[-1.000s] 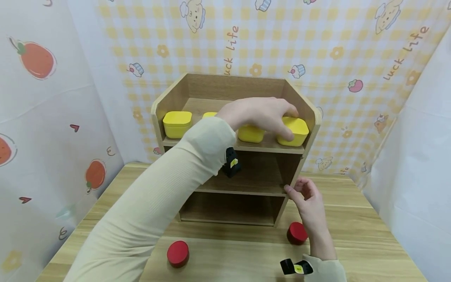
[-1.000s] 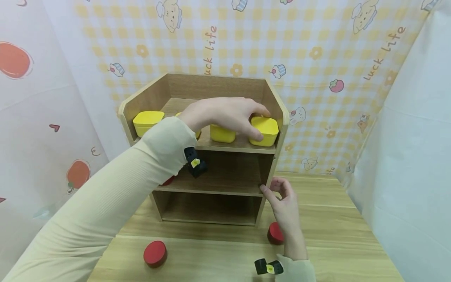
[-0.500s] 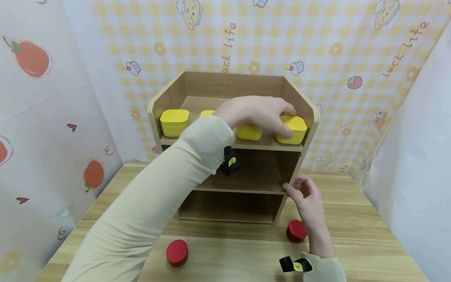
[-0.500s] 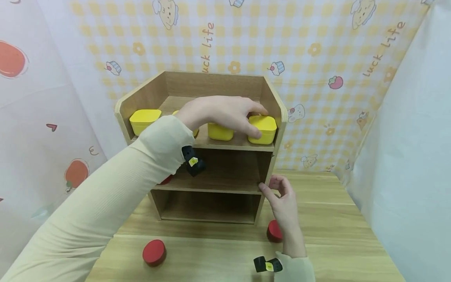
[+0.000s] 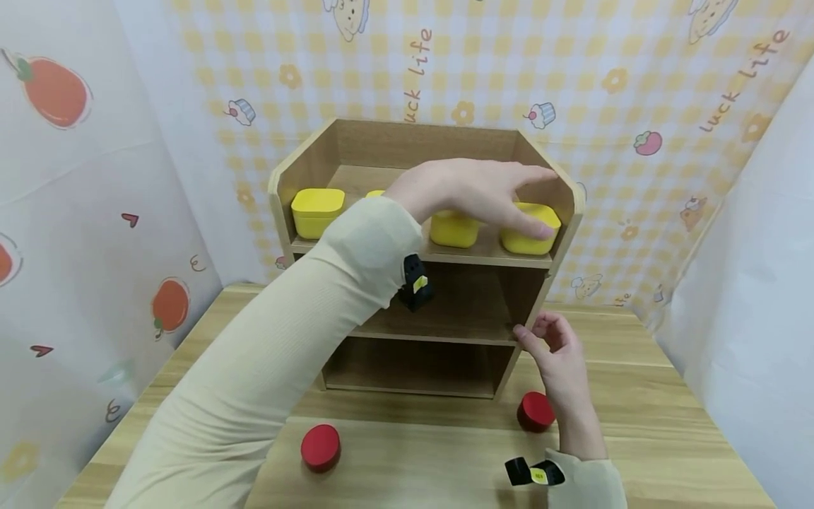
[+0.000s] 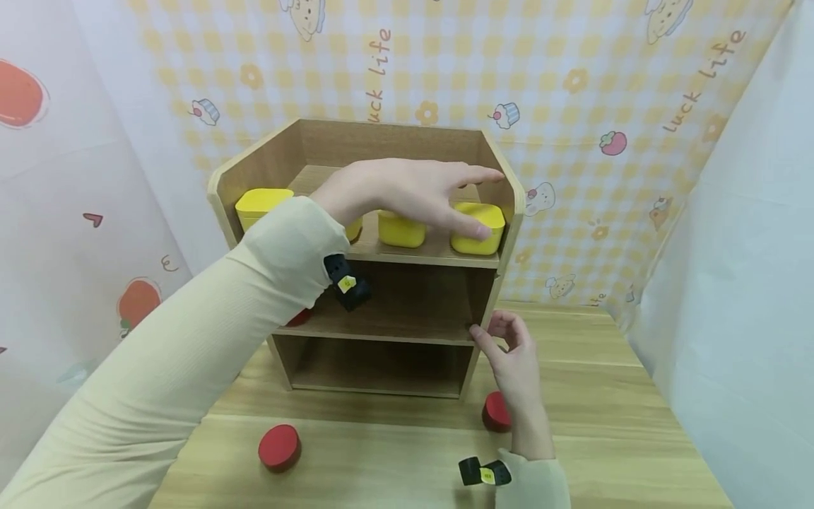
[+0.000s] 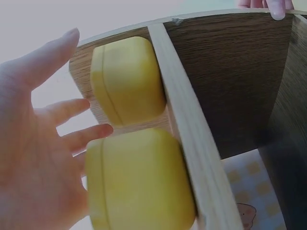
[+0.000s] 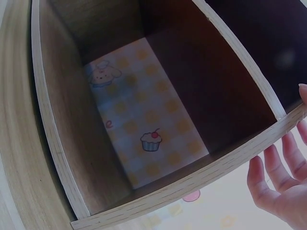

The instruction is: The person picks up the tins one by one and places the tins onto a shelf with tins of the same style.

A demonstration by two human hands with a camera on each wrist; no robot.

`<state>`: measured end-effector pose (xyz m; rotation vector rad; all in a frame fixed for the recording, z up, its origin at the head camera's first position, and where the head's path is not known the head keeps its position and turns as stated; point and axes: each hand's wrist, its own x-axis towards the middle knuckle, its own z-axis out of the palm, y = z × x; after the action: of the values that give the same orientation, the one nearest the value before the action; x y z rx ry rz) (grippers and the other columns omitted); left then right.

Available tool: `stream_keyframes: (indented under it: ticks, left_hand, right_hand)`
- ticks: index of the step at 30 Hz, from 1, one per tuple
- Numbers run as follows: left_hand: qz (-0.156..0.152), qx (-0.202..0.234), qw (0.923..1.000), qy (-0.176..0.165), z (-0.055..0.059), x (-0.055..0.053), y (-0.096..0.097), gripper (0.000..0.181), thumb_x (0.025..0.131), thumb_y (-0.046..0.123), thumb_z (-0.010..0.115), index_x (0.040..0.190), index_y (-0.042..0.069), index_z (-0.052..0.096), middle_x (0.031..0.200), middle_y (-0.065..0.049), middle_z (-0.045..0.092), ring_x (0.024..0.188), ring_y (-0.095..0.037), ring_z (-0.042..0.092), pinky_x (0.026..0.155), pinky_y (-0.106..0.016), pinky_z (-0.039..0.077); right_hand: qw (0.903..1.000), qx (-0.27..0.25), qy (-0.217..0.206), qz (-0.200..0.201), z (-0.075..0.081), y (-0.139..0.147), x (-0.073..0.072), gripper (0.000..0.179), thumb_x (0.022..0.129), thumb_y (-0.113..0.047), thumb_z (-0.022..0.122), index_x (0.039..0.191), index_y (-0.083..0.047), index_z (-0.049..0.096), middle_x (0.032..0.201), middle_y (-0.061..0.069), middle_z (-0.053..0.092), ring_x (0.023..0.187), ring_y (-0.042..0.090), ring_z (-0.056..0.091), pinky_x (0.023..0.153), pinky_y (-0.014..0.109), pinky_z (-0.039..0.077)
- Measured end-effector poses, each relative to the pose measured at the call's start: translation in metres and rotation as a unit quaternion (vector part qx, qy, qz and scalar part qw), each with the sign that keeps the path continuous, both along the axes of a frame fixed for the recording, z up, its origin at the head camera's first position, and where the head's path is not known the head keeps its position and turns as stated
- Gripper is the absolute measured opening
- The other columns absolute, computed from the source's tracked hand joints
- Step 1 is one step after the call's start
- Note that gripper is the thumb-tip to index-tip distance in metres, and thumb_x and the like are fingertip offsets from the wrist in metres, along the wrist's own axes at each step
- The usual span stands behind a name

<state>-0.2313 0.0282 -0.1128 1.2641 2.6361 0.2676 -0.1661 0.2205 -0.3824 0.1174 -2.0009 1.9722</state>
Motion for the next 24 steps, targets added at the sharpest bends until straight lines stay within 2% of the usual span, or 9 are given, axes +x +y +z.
stream_keyframes:
  ticks: [2, 6, 9, 16, 24]
  left_hand:
    - [-0.002, 0.004, 1.0, 0.006, 0.002, 0.003, -0.002, 0.092, 0.089, 0.067, 0.053, 0.158, 0.024, 0.01, 0.16, 0.014, 0.013, 0.14, 0.002, 0.018, 0.111, -0.018, 0.017]
    - [-0.001, 0.024, 0.9997, 0.007, 0.007, 0.01, -0.009, 0.09, 0.089, 0.067, 0.053, 0.158, 0.026, 0.012, 0.159, 0.013, 0.016, 0.13, 0.0, 0.039, 0.109, -0.021, 0.024]
    - [-0.005, 0.037, 0.9992, 0.01, 0.009, 0.017, -0.014, 0.085, 0.09, 0.064, 0.054, 0.157, 0.026, 0.017, 0.158, 0.012, 0.021, 0.123, -0.002, 0.046, 0.109, -0.022, 0.026]
    - [-0.008, 0.049, 0.9967, 0.065, 0.012, 0.034, -0.032, 0.073, 0.094, 0.061, 0.05, 0.155, 0.027, 0.027, 0.156, 0.012, 0.027, 0.14, -0.002, 0.021, 0.112, -0.023, 0.02]
    - [-0.009, 0.131, 0.9879, 0.082, 0.0, 0.047, -0.067, 0.062, 0.096, 0.053, 0.054, 0.149, 0.024, 0.039, 0.149, 0.011, 0.039, 0.134, -0.004, 0.034, 0.105, -0.025, 0.033]
  right_hand:
    - [1.0, -0.004, 0.001, 0.0, 0.001, 0.0, 0.001, 0.023, 0.09, -0.005, 0.07, 0.107, -0.005, 0.054, 0.095, 0.002, 0.051, 0.1, 0.019, 0.048, 0.078, 0.023, 0.045]
    - [0.9999, -0.012, 0.004, 0.001, 0.001, 0.001, 0.001, 0.023, 0.09, -0.003, 0.07, 0.106, -0.005, 0.054, 0.095, 0.002, 0.051, 0.099, 0.019, 0.048, 0.077, 0.023, 0.046]
    - [0.9998, -0.016, 0.009, -0.001, 0.001, 0.002, 0.002, 0.022, 0.089, -0.002, 0.07, 0.106, -0.005, 0.055, 0.095, 0.002, 0.051, 0.098, 0.018, 0.049, 0.077, 0.022, 0.046]
    - [0.9999, -0.013, 0.009, 0.0, 0.001, 0.002, 0.001, 0.023, 0.089, -0.003, 0.07, 0.106, -0.004, 0.055, 0.096, 0.003, 0.05, 0.098, 0.018, 0.049, 0.076, 0.022, 0.047]
    - [1.0, -0.001, -0.001, 0.004, 0.0, 0.001, 0.001, 0.025, 0.09, -0.006, 0.07, 0.109, -0.003, 0.054, 0.097, 0.002, 0.051, 0.099, 0.018, 0.049, 0.077, 0.023, 0.046]
